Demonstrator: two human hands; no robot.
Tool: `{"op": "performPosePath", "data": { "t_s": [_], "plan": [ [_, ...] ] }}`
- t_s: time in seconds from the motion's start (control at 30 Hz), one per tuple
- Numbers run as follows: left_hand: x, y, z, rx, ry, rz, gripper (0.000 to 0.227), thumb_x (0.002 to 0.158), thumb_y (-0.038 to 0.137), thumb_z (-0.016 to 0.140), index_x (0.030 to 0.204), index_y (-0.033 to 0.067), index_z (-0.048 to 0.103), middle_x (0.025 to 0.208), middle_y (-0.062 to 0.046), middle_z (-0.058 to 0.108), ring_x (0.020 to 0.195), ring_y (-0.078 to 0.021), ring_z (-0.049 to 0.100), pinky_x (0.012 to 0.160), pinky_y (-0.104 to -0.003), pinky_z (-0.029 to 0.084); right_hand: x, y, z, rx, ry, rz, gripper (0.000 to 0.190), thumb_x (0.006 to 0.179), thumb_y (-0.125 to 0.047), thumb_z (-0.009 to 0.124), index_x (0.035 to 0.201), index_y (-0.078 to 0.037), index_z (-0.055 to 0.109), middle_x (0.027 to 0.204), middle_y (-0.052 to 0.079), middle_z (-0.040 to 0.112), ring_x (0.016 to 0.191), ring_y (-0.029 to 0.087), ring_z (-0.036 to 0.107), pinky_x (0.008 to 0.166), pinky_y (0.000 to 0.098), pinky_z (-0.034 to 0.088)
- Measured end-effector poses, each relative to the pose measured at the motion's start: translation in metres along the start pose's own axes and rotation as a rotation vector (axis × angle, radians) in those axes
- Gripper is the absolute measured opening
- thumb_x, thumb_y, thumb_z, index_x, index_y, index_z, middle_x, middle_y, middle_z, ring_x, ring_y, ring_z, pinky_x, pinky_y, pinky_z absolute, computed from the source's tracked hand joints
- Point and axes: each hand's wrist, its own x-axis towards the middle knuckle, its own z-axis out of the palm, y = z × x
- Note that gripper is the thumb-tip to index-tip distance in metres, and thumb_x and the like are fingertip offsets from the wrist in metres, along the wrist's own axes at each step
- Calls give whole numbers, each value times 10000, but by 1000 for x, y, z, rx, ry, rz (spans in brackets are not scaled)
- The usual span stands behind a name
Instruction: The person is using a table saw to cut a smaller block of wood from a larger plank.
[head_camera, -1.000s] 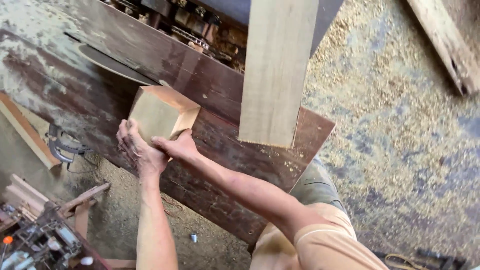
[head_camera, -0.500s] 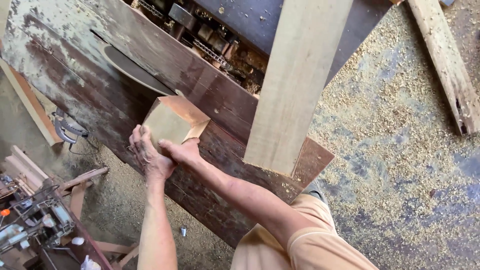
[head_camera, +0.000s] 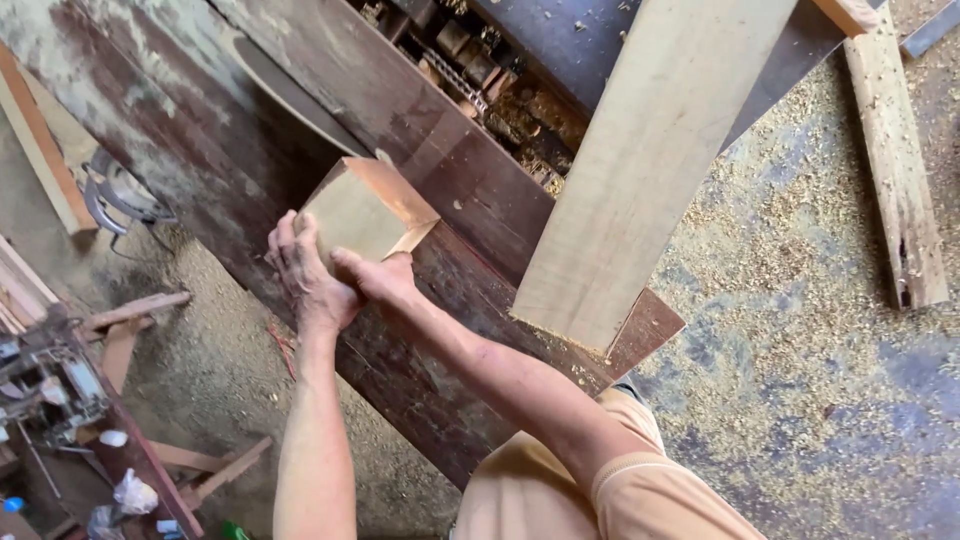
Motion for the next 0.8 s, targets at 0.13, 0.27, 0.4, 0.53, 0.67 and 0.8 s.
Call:
{"op": "performPosePath", "data": {
  "t_s": [0.13,0.27,0.4,0.53,0.67,0.8],
  "plan": [
    [2,5,-4,29,-35,-39,640,782,213,601,1401,69,527,1485,-151,478,1359,-386,452,747,-577,527,11,7,3,-48,-5,-21,893,541,-379,920,1193,98,539,1208,293,643,1230,420,627,1061,494,498],
    [1,5,-6,22,-28,-55,632,789,224,598,1401,81,531,1479,-144,474,1360,-379,444,744,-580,524,14,14,4,-12,13,-26,855,561,-364,920,1184,90,552,1202,298,641,1235,407,625,1063,474,488],
    [1,3,-5,9,-40,-68,629,800,215,604,1408,74,520,1476,-150,462,1365,-384,425,739,-600,515,10,11,5,-84,-20,12,896,585,-402,892,1245,101,554,1317,312,596,1293,429,580,1113,491,451],
    [0,3,-4,26,-57,-101,628,809,246,593,1415,95,521,1486,-139,446,1385,-368,408,773,-598,511,11,12,7,-91,-11,15,910,573,-410,892,1250,107,571,1334,332,579,1294,452,572,1111,499,450],
    [2,5,-10,10,-61,-101,615,823,245,589,1413,85,519,1489,-146,449,1392,-370,410,781,-600,512,14,14,9,-85,-2,2,875,591,-406,888,1240,103,598,1320,331,593,1293,444,578,1102,497,454],
    [6,6,-11,-7,-60,-97,617,830,243,588,1421,86,503,1485,-146,446,1389,-370,410,778,-603,514,10,10,9,-45,-8,-1,846,585,-360,899,1229,101,601,1300,319,608,1288,427,585,1112,475,451]
  ]
}}
